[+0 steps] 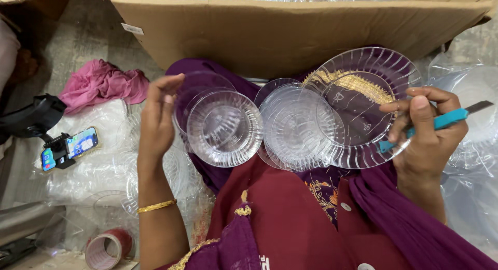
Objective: The person sits on the floor and uses a utility knife to trim the edges of clear plastic plates. They pick up plates from a cardboard box, hold them in one hand, and carefully cut along the rim with the other hand, then place the trimmed plates back into the box.
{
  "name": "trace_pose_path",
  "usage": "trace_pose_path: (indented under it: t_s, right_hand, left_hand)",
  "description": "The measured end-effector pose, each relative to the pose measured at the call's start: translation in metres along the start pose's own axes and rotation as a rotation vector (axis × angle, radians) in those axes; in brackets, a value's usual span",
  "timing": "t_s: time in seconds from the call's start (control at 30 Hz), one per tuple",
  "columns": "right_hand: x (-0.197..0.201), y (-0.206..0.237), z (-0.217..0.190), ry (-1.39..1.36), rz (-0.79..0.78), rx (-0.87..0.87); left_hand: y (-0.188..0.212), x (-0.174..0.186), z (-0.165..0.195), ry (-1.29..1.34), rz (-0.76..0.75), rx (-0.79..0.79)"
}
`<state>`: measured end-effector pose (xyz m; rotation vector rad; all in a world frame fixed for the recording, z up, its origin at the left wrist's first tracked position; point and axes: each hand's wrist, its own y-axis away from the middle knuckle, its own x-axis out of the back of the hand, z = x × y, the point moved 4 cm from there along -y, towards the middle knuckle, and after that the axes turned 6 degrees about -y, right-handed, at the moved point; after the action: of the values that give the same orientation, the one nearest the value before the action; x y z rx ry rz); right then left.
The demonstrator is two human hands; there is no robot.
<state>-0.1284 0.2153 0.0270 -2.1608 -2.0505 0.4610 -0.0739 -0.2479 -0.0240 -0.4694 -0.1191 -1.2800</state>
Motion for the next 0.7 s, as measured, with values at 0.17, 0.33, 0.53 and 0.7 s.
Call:
trace_pose_path:
  t_s: [0.17, 0.33, 0.53, 0.7]
  right_hand:
    - [-0.003, -0.002, 0.0, -0.029, -0.053, 0.001]
    - [-0.004, 0.0, 0.001, 0.004, -0.012, -0.026]
    - [-0.007, 0.001, -0.001, -0.012, -0.053, -0.005]
    - [-0.008, 0.003, -0.002, 0.024, -0.02, -0.022]
  left_hand:
    - [0.001, 0.017, 0.023, 0.249, 0.049, 0.085]
    - [0.004, 0.015, 0.046, 0.316, 0.022, 0.123]
    - [0.003, -0.006, 0.065, 0.381, -0.047, 0.113]
    - [0.004, -0.021, 0.075, 0.411, -0.051, 0.128]
